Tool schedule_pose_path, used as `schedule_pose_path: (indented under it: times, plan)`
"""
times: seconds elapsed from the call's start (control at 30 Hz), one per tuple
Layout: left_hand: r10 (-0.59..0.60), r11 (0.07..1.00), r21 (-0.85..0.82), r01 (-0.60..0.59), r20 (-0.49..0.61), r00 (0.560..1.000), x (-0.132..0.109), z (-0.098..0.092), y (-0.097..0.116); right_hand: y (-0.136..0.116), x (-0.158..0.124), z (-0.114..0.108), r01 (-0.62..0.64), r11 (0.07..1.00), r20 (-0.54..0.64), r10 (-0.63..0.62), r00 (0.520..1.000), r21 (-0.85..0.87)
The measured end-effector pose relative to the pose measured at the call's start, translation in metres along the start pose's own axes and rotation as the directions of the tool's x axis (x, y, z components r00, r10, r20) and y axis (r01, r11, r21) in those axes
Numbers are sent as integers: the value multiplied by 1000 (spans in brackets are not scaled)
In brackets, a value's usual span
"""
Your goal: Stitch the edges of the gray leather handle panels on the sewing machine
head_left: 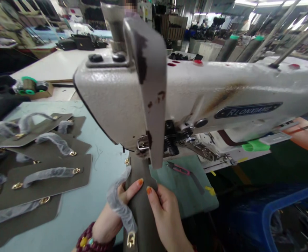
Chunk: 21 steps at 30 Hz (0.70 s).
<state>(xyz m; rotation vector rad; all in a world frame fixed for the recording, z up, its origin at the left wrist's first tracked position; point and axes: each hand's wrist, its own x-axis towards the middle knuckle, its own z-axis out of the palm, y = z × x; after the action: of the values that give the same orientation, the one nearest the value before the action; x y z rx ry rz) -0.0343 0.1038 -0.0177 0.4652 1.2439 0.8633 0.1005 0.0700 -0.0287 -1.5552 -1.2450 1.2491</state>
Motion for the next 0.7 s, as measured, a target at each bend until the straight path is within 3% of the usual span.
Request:
schedule_pose_path:
  times: [0.37,0.7]
  plan:
    - [101,993,47,-104,59,993,25,-2,21,-11,28,2,23,999,-20,-24,1000,-31]
    - [171,985,-20,-170,137,976,48,-4,38,-19,50,9,88,996,-53,-87,995,19]
